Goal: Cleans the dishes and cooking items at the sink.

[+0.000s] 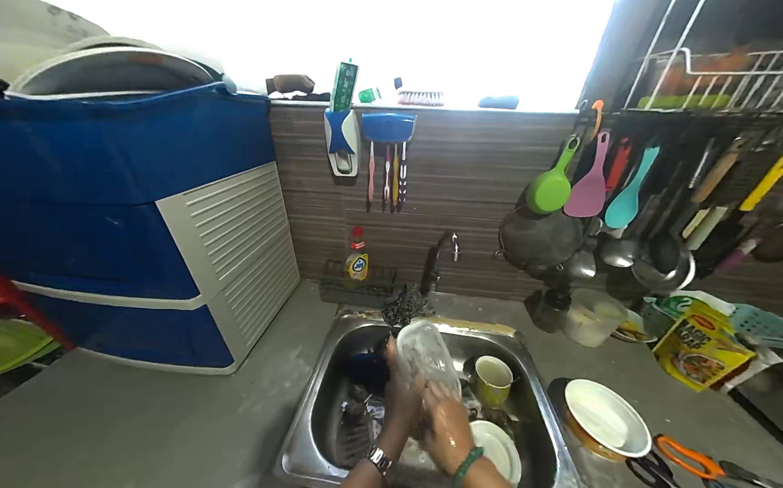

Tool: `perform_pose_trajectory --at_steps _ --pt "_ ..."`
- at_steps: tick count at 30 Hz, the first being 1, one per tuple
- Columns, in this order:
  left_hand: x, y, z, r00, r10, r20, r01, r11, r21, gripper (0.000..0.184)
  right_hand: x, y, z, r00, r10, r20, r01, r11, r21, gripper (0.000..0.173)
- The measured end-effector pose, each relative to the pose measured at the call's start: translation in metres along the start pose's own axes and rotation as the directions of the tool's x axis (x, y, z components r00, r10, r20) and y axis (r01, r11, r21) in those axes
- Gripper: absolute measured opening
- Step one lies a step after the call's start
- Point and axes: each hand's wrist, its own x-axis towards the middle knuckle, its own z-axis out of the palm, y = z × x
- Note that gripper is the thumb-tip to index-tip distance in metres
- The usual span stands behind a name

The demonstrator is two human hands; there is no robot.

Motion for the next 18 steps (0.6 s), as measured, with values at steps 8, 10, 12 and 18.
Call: perform_pose_trajectory --at_steps 8,10,12,18 --pt "0.005 0.001 -0.031 0.943 -0.231 0.239 0.158 0.944 0.288 0.056 0.004 0.055 -0.006 0.841 -0.412 0.352 0.469 0.878 -0.094 0.040" --pt "-0.002 -0.008 -0.024 0.932 -0.233 0.279 0.161 0.952 0.259 0.056 0.017 0.055 -0.031 0.778 -0.329 0.535 0.528 0.804 -0.274 0.037" --pt "-0.011 -0.013 -0.015 0.919 -0.245 0.309 0.204 0.966 0.160 0.056 0.035 0.049 -0.047 0.788 -0.204 0.581 0.497 0.768 -0.404 0.035" --pt "-0.015 -0.012 0.000 0.954 -0.248 0.169 0.275 0.947 -0.165 0.059 0.049 0.009 -0.039 0.979 0.000 0.203 0.067 0.944 -0.324 0.031"
